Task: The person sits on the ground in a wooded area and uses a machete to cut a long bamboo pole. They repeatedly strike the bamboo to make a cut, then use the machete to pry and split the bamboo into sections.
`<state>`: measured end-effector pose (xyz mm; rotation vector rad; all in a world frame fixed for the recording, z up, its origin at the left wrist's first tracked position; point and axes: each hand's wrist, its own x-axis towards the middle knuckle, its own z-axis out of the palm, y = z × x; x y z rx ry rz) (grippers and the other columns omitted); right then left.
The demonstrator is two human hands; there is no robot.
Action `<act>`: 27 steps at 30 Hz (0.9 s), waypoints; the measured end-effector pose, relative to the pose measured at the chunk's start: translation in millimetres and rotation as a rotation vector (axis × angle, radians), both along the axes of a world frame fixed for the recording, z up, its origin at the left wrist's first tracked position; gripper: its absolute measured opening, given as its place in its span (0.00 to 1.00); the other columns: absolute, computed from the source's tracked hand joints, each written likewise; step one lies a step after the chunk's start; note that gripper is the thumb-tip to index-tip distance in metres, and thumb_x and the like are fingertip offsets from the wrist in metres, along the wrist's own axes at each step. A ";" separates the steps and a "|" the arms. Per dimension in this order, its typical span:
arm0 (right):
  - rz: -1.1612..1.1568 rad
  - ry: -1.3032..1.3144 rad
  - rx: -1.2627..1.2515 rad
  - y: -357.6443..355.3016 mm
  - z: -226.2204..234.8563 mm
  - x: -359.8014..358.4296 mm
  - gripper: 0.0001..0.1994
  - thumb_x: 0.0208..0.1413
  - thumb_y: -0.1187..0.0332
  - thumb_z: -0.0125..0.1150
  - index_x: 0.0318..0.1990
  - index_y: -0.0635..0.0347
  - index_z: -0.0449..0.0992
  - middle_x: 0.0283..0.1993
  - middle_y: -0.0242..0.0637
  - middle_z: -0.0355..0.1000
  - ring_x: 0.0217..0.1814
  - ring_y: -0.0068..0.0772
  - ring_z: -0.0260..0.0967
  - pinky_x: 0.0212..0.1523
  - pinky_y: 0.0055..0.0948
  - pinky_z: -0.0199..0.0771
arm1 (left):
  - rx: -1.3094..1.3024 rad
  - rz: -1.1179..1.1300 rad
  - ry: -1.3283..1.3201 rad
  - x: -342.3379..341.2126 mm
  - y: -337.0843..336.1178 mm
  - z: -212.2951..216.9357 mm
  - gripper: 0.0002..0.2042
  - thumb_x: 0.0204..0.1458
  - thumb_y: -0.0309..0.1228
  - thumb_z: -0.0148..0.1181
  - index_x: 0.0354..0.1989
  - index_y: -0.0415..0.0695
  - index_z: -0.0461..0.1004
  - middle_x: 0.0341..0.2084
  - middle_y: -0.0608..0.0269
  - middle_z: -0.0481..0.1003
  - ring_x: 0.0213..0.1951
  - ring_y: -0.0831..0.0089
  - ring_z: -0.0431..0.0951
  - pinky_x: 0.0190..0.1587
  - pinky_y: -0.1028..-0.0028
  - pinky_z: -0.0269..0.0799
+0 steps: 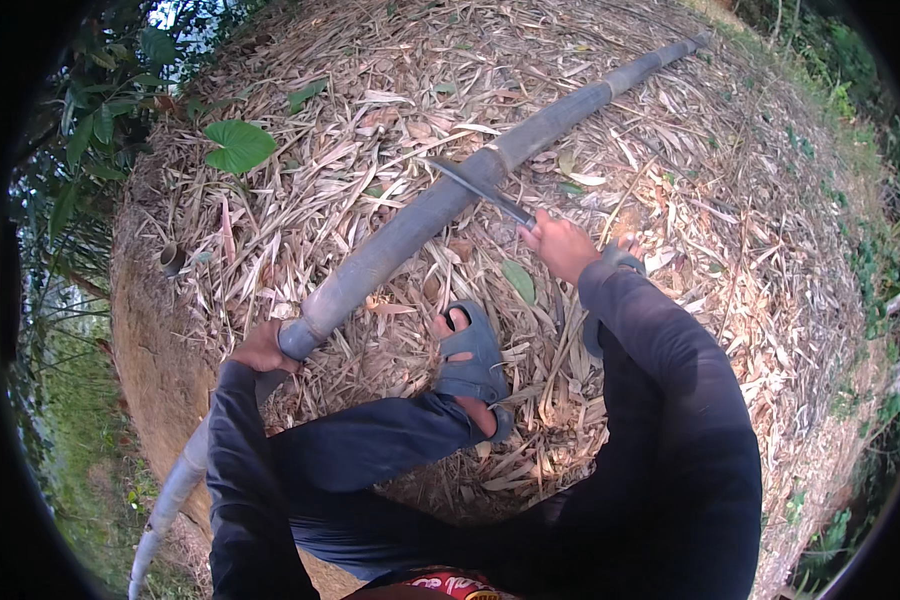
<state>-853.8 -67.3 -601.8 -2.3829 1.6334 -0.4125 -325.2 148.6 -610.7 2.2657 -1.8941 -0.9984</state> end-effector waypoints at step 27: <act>-0.172 0.199 0.150 32.4 -58.0 -86.8 0.27 0.71 0.52 0.40 0.42 0.66 0.81 0.41 0.60 0.78 0.48 0.61 0.76 0.57 0.51 0.72 | 0.119 -0.091 0.010 -24.2 -11.5 28.8 0.40 0.26 0.41 0.82 0.54 0.38 0.78 0.45 0.47 0.81 0.48 0.54 0.81 0.55 0.65 0.75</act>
